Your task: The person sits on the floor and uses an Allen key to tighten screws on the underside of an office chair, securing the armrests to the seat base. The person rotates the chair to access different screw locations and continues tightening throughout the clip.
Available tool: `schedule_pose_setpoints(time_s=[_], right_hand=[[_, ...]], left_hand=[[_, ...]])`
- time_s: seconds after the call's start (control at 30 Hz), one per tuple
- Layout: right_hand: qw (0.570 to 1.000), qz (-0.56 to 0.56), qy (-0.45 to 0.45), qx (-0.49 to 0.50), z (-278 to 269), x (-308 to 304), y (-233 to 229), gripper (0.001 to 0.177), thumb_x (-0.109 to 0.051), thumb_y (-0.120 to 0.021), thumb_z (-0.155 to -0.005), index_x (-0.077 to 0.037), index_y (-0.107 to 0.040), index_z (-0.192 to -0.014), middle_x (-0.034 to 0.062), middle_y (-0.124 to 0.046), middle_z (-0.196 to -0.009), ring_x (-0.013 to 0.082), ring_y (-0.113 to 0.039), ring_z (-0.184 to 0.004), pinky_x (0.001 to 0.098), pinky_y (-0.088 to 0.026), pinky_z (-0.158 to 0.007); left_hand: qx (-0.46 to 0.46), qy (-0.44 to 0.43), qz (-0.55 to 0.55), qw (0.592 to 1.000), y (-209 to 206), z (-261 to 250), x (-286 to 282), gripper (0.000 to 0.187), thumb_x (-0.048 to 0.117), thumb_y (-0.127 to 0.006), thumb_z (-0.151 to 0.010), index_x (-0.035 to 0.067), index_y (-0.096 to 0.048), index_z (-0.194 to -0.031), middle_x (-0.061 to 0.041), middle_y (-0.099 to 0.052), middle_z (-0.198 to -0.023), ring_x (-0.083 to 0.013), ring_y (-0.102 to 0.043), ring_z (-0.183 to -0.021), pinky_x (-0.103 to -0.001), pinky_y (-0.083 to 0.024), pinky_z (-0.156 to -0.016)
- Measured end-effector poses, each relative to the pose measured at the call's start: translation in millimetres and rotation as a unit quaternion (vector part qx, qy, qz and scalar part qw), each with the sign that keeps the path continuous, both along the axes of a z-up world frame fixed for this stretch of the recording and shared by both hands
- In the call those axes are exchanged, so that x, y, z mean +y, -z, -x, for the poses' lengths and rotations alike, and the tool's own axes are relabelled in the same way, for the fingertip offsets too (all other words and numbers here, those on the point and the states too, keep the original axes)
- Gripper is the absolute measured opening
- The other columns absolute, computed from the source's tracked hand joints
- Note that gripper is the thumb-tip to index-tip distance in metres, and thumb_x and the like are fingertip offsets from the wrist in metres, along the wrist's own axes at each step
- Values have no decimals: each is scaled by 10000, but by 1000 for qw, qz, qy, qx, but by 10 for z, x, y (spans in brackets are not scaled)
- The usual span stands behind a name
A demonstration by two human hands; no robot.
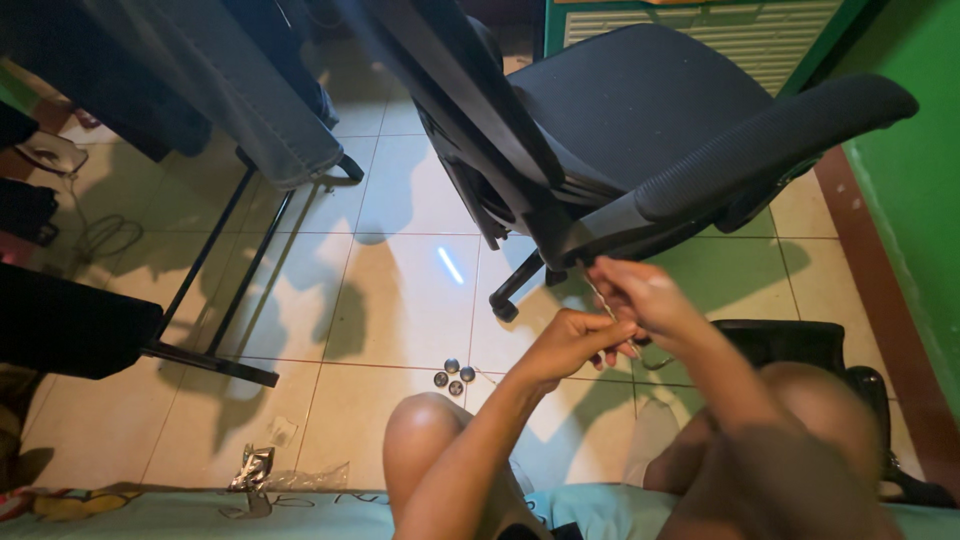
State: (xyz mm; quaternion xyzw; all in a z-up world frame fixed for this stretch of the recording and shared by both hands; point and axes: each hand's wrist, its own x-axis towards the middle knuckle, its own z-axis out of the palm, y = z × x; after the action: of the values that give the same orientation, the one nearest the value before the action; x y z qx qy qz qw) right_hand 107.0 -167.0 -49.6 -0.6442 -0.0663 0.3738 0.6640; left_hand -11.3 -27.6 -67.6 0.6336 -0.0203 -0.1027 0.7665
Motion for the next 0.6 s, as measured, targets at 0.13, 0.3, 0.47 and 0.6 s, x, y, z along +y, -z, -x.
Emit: schedule_pose_setpoints(time_s=[0.13,0.3,0.47,0.6], right_hand=[[998,11,5,-54,-36,-340,201,607,-556,-509,-1040,-48,-574,-714,56,-530,-593,135,-475,-483,264,-347,-468],[997,-21,-68,-17,82,-801,472,761,-655,-334,-1068,-46,-573,-680,52,-554,-584,160,-544,-506,294,-441,-505],[988,-54,-141,30,496,-896,582,552,-482,-380,-997,-12,-628,-844,125,-669,-664,247,-675,-591,374,-560,-604],[994,-50,-76,-56,759,-664,643,337,-337,-481,-997,-43,-643,-1028,115,-613,-708,222,-628,-634,368,-538,-616]], left_hand=[[-2,-11,-2,1000,-17,-24,-15,385,395,-667,-1005,41,-784,-1097,-66,-782,-923,-56,-607,-696,-228,-498,-622],[-17,-26,8,999,-11,-47,10,404,388,-704,-998,1,-792,-1073,-85,-787,-908,-62,-585,-670,-226,-489,-604],[-19,-5,4,1000,-38,-64,111,414,400,-692,-991,11,-782,-1100,-70,-786,-912,-52,-570,-657,-214,-474,-594],[-14,-10,6,1000,-30,-48,146,415,396,-693,-993,5,-784,-1098,-67,-784,-908,-50,-589,-683,-212,-477,-610]])
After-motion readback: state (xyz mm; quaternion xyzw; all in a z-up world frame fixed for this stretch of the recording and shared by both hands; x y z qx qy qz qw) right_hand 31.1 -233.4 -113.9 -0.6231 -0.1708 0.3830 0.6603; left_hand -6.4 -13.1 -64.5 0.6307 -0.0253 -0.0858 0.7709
